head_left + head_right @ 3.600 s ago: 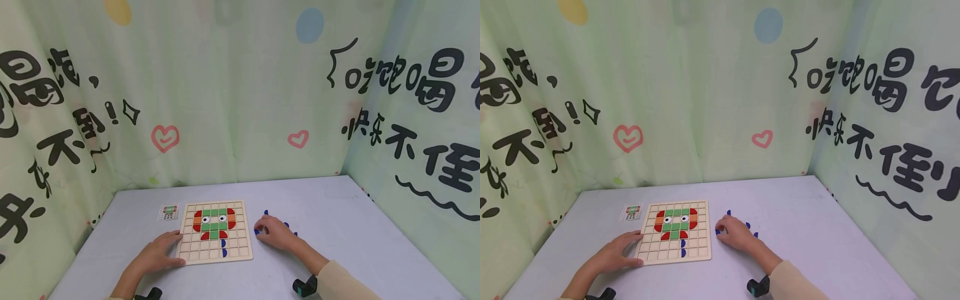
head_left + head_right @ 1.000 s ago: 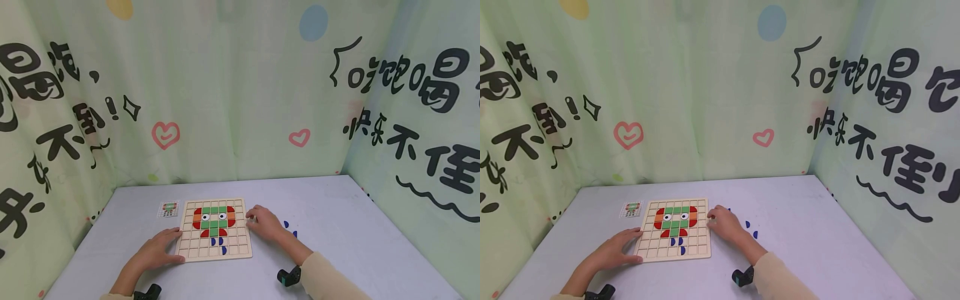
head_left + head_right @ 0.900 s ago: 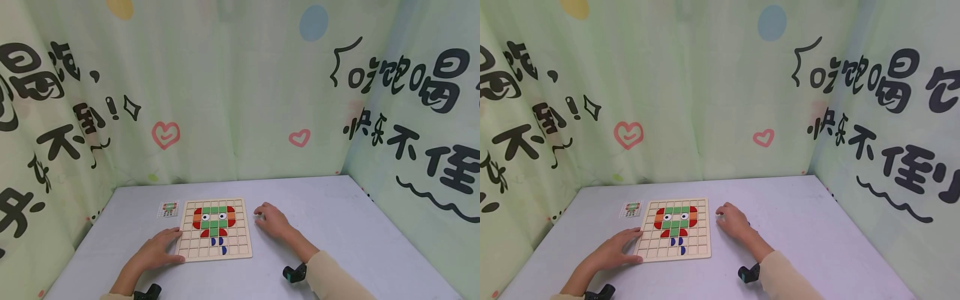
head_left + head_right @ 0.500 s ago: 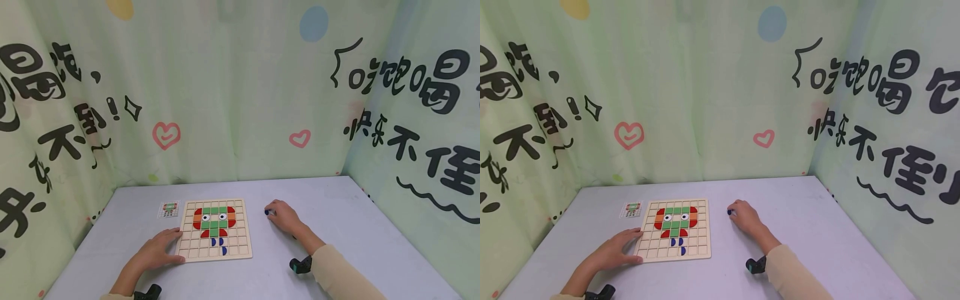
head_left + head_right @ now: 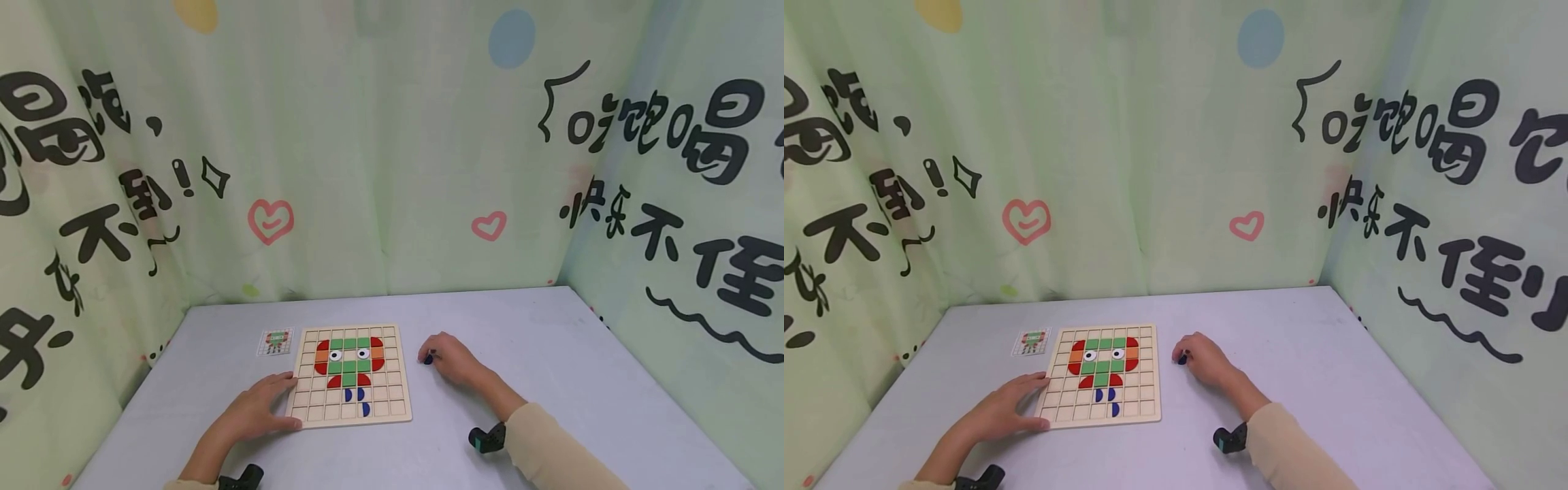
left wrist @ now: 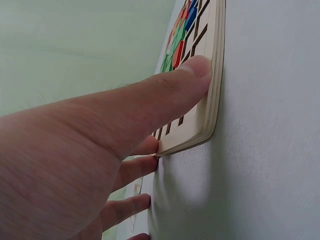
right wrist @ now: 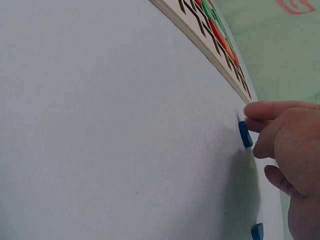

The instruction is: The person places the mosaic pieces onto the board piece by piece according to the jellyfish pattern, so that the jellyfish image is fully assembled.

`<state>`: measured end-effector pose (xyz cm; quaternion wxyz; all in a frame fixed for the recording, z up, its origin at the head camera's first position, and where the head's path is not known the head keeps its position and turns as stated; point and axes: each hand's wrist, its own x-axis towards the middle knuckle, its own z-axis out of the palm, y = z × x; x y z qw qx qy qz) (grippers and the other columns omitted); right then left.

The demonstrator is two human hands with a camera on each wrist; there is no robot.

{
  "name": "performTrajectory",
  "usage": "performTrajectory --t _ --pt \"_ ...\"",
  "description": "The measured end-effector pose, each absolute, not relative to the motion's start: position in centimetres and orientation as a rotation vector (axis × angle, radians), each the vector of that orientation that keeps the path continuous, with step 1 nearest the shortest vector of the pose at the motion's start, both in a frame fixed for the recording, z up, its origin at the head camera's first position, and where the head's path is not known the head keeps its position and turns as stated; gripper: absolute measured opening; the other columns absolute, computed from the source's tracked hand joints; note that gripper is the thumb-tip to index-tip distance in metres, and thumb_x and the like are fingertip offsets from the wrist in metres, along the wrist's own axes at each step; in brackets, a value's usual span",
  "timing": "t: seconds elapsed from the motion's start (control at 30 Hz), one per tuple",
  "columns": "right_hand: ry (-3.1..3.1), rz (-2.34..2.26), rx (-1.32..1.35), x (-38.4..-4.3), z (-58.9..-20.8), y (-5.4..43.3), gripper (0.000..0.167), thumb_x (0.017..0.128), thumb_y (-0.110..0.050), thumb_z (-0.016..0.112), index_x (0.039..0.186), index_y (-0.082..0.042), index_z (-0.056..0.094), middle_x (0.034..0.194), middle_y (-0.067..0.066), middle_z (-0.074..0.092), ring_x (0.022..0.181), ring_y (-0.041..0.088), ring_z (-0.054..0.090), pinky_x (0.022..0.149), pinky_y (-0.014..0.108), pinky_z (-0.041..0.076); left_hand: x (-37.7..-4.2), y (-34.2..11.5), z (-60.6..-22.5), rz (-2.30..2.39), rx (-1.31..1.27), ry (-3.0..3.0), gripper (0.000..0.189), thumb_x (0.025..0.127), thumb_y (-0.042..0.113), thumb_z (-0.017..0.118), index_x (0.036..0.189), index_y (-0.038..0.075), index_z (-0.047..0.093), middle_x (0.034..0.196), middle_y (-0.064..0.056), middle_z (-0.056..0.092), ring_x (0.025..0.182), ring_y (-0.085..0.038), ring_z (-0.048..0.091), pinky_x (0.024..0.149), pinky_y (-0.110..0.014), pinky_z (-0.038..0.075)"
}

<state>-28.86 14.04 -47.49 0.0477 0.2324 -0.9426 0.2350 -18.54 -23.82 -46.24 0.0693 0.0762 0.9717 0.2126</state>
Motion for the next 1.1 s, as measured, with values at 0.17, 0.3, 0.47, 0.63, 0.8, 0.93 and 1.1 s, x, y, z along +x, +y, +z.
performTrajectory --t 0.17,0.3,0.47,0.63,0.8,0.93,1.1 --pt "-2.896 0.721 0.537 -28.4 -47.1 13.7 0.008 0.087 -0.008 0.066 0.091 -0.014 0.068 0.087 -0.004 0.062 0.081 0.011 0.053 0.075 0.032 0.051 -18.5 -23.8 -46.1 0.643 0.237 2.923 0.087 0.065 0.047 0.085 0.137 0.009 0.054 0.147 -0.012 0.048 0.137 -0.036 0.041 0.108 -0.059 0.038" --pt "-2.960 0.690 0.373 -28.1 -47.1 13.7 0.025 0.081 -0.030 0.078 0.091 -0.012 0.064 0.080 -0.002 0.055 0.074 0.013 0.049 0.067 0.028 0.044 -18.5 -23.8 -46.1 0.643 0.237 2.920 0.087 0.066 0.047 0.085 0.137 0.009 0.054 0.147 -0.012 0.048 0.137 -0.036 0.041 0.108 -0.058 0.038" --pt "-2.956 0.686 0.365 -28.0 -47.4 13.8 0.024 0.079 -0.029 0.079 0.087 -0.011 0.065 0.078 -0.002 0.056 0.072 0.012 0.049 0.065 0.026 0.044 -18.4 -23.8 -46.0 0.635 0.247 2.921 0.087 0.066 0.047 0.085 0.138 0.009 0.053 0.146 -0.012 0.048 0.136 -0.036 0.042 0.108 -0.058 0.039" --pt "-2.946 0.710 0.396 -28.0 -47.5 13.8 0.020 0.080 -0.025 0.079 0.087 -0.011 0.066 0.078 -0.003 0.055 0.072 0.012 0.049 0.067 0.027 0.045 -18.4 -23.8 -45.8 0.632 0.256 2.915 0.087 0.066 0.048 0.084 0.138 0.009 0.053 0.147 -0.013 0.048 0.137 -0.037 0.041 0.108 -0.058 0.038" --pt "-2.946 0.810 0.478 -27.4 -47.2 13.1 0.019 0.081 -0.024 0.078 0.089 -0.013 0.066 0.079 -0.004 0.056 0.074 0.010 0.049 0.066 0.025 0.044 -18.5 -23.8 -45.8 0.620 0.263 2.924 0.087 0.066 0.048 0.084 0.137 0.009 0.054 0.146 -0.013 0.048 0.136 -0.038 0.041 0.107 -0.059 0.038" --pt "-2.950 0.854 0.611 -26.5 -46.6 11.3 0.019 0.083 -0.027 0.076 0.092 -0.014 0.066 0.080 -0.005 0.056 0.074 0.010 0.048 0.062 0.021 0.043 -18.6 -23.8 -45.9 0.628 0.249 2.922 0.087 0.066 0.048 0.084 0.137 0.009 0.054 0.146 -0.012 0.048 0.136 -0.037 0.041 0.108 -0.059 0.038" --pt "-2.977 0.908 0.744 -24.6 -46.3 8.0 0.020 0.083 -0.029 0.076 0.093 -0.015 0.066 0.080 -0.006 0.056 0.073 0.008 0.049 0.061 0.018 0.043 -18.6 -23.9 -46.2 0.644 0.244 2.918 0.087 0.066 0.048 0.085 0.137 0.009 0.054 0.147 -0.012 0.048 0.137 -0.037 0.041 0.108 -0.059 0.038"
